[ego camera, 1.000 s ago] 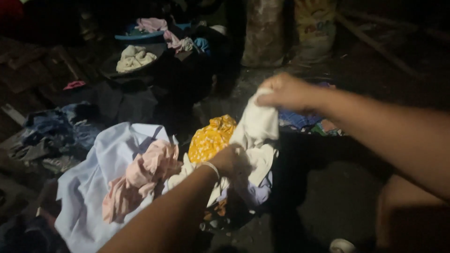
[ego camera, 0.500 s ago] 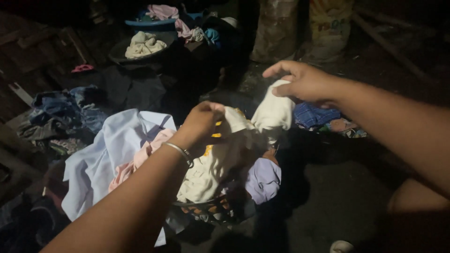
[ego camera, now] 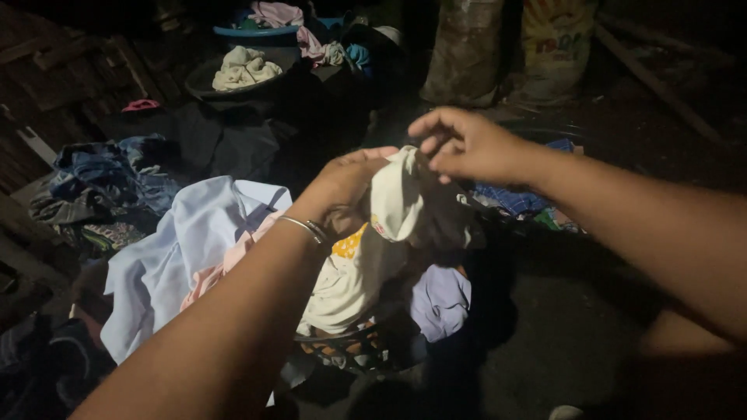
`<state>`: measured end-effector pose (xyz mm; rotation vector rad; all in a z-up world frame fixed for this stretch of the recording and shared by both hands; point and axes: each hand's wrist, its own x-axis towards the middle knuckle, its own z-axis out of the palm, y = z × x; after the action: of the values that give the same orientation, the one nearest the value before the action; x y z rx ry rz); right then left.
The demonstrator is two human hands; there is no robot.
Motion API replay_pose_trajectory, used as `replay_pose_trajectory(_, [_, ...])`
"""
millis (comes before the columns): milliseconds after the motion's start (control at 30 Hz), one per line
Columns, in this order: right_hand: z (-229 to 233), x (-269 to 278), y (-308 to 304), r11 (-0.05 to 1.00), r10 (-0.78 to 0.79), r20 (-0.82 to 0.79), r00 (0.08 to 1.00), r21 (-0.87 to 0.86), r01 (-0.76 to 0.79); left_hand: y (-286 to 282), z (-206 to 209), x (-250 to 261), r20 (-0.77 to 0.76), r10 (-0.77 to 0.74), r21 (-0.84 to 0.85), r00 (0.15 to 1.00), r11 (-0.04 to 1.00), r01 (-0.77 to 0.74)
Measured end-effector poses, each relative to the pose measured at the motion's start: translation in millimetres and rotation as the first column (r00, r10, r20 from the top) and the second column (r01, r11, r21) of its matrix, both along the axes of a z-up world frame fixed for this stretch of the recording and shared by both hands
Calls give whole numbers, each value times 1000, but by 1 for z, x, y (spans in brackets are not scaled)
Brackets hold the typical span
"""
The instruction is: The person sorts a pile of mixed clothing items by hand, picking up each piece, briefly unfolding or inspecting it, and placing it into a black plastic basket. The items include shirts, shorts, and patterned garments in various colors.
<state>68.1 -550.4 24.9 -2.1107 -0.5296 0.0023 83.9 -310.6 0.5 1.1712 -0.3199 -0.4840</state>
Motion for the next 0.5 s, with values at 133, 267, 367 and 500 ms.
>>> replay_pose_trajectory(133, [-42,10,-16,961,176,-192,965,-180,-211,10,18,-4,-64,-136,-186,989,975,122])
replay_pose_trajectory(267, [-51,5,-9,887,-98,-274,957,-459,-41,24,26,0,-92,-10,-179,996,984,-7])
replay_pose_trajectory(367, [-20,-1,-17,900,-275,-308,911,-416,132,36,11,13,-26,256,23,966,966,-256])
replay_pose_trajectory(500, [18,-3,-22,935,-314,-243,918,-249,253,54,-5,20,587,271,640,763,421,-643])
